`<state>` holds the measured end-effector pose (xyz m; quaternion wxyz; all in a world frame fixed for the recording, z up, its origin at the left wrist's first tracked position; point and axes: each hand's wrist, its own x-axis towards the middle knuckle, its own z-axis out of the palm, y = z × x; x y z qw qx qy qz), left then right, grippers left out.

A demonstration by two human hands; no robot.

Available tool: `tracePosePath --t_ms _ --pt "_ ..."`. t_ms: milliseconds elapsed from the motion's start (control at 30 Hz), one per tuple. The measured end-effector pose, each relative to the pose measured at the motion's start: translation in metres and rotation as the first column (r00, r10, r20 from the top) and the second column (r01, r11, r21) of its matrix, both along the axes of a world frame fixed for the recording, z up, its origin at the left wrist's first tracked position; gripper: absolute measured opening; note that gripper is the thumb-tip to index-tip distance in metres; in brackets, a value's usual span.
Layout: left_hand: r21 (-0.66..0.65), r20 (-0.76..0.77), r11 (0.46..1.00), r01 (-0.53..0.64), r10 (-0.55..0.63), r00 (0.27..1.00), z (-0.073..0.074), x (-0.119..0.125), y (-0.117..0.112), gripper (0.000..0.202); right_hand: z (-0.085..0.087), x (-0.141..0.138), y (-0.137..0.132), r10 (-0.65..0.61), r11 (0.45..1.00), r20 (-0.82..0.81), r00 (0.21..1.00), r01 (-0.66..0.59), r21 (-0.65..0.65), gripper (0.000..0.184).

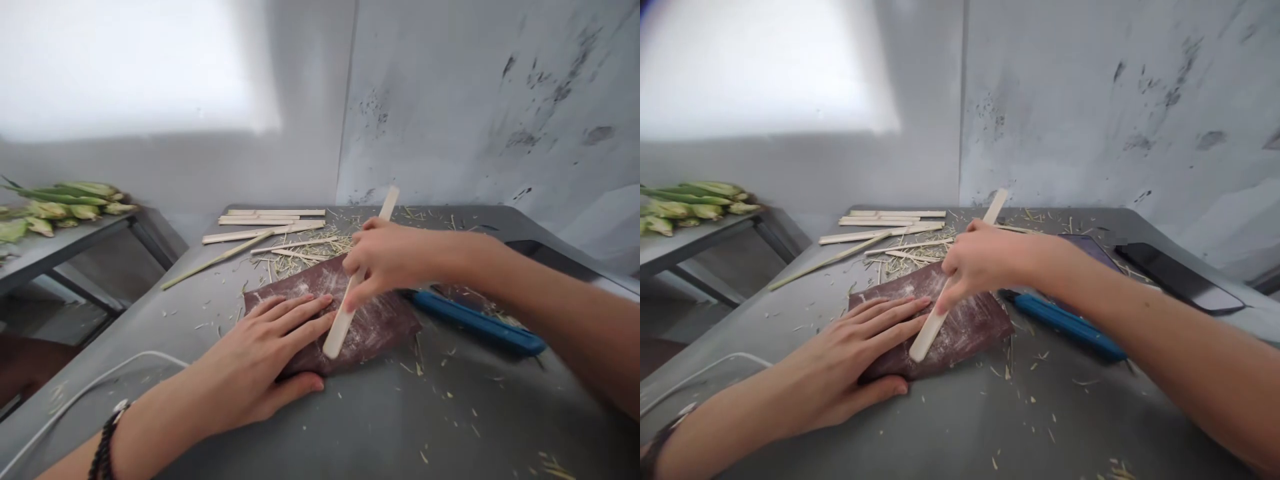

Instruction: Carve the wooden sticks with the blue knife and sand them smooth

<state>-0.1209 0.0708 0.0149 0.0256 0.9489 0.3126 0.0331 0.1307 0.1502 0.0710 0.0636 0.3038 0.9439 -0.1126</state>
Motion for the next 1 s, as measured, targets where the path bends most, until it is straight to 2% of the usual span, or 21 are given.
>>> tracePosePath --t_ms 100,200,300,433,533,600,633,733,833,933,1000 --pt "-0.008 0.033 1.000 0.008 -0.008 0.999 0.000 0.000 0.000 0.070 0.000 0.003 0.001 0.095 0.995 0.017 0.995 -0.095 -0.012 0.059" --pt "-0.011 0.053 1.000 -0.017 0.017 0.998 -0.001 -0.001 0.000 0.074 0.000 0.004 0.000 -0.022 1.000 0.015 1.000 0.023 -0.016 0.063" --pt "-0.033 0.049 0.999 -0.010 0.011 0.999 -0.001 -0.001 0.000 0.075 0.000 0.002 -0.005 0.098 0.995 0.028 0.995 -0.099 0.024 0.059" --pt "-0.048 0.057 0.999 0.019 -0.016 0.998 0.000 -0.001 -0.001 0.075 0.001 0.000 -0.009 0.053 0.992 -0.012 0.999 -0.051 0.113 0.058" --pt "-0.044 0.061 0.999 0.024 -0.021 0.998 0.000 -0.001 0.000 0.076 0.001 0.000 -0.006 0.136 0.989 -0.015 0.991 -0.135 0.061 0.052" --pt "-0.044 0.062 0.999 0.018 -0.015 0.998 0.001 0.000 0.001 0.075 0.002 -0.001 -0.002 0.025 0.997 -0.043 0.999 -0.022 0.071 0.054" --pt "-0.048 0.059 0.999 0.017 -0.014 0.998 0.001 0.000 0.001 0.074 0.002 -0.002 -0.001 0.009 0.996 -0.043 0.999 -0.005 0.093 0.055" --pt "-0.056 0.047 0.998 0.021 -0.018 0.999 0.001 0.000 0.001 0.073 0.004 -0.006 0.001 0.122 0.991 0.023 0.992 -0.123 0.056 0.054" --pt "-0.049 0.047 0.999 0.019 -0.017 0.999 0.000 -0.001 0.000 0.073 0.003 -0.006 0.001 0.019 0.996 -0.028 0.999 -0.017 0.085 0.061" --pt "-0.045 0.056 0.999 0.023 -0.020 0.998 0.000 -0.001 0.000 0.071 -0.001 -0.004 -0.001 0.154 0.986 -0.017 0.988 -0.152 0.068 0.056" --pt "-0.042 0.062 0.999 0.026 -0.023 0.998 0.001 0.000 0.000 0.071 -0.003 -0.003 -0.003 0.040 0.994 -0.044 0.998 -0.036 0.100 0.055"
